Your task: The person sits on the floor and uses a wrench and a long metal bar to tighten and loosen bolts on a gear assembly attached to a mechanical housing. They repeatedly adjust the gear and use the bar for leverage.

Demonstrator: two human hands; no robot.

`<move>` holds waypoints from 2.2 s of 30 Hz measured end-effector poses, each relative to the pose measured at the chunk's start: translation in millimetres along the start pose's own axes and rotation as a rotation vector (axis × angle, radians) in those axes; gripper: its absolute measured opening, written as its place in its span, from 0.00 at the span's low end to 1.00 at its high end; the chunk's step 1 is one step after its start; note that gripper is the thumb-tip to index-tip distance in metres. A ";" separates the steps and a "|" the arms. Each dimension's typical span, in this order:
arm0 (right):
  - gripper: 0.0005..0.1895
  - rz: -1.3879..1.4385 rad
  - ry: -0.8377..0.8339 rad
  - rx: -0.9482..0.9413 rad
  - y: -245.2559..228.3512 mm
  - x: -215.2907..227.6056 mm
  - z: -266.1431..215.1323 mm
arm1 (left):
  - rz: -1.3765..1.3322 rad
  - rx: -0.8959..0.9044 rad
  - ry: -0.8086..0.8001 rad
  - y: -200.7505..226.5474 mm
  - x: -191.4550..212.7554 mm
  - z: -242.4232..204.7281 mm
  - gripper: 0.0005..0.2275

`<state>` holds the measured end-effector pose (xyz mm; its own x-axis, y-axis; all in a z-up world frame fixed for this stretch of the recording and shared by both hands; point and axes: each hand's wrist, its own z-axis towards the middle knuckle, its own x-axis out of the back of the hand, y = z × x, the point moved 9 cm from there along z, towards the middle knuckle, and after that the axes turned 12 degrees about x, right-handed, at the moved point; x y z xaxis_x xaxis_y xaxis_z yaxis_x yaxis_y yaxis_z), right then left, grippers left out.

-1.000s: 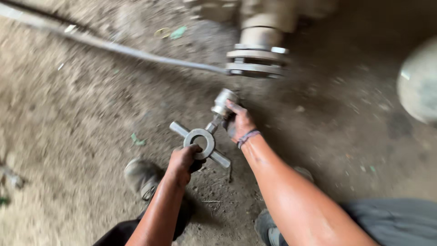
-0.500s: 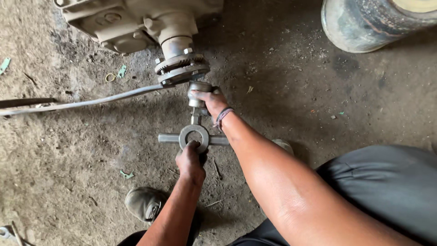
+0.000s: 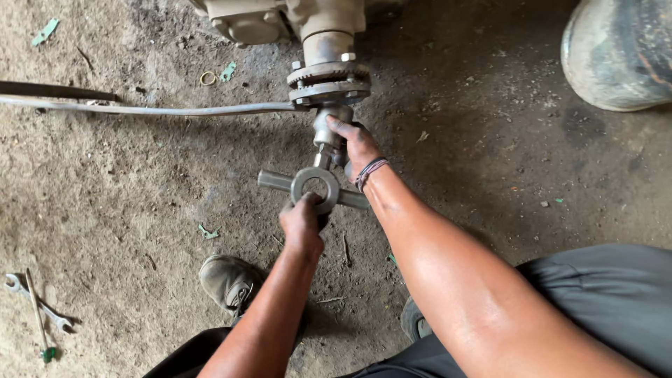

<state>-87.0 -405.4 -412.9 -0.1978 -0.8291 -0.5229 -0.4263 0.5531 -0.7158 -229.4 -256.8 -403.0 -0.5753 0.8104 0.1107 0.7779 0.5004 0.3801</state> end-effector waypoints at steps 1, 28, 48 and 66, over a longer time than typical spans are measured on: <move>0.20 -0.011 -0.017 -0.017 1.3 -2.8 1.6 | -0.033 0.012 0.001 -3.8 -5.5 -1.1 0.07; 0.28 0.308 0.370 -0.151 -21.3 80.0 -44.8 | -0.365 0.018 -0.330 -13.6 -96.5 35.9 0.10; 0.19 0.480 0.345 -0.111 24.1 73.5 3.1 | 0.022 -0.197 -0.013 47.6 -98.6 -0.9 0.18; 0.15 0.287 0.571 -0.027 21.6 94.0 -3.6 | -0.061 -0.061 -0.105 42.2 -105.3 20.1 0.10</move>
<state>-118.0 -471.7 -475.9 -0.7433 -0.5653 -0.3577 -0.3073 0.7634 -0.5681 -130.9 -314.9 -417.1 -0.5891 0.8080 -0.0097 0.7235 0.5327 0.4389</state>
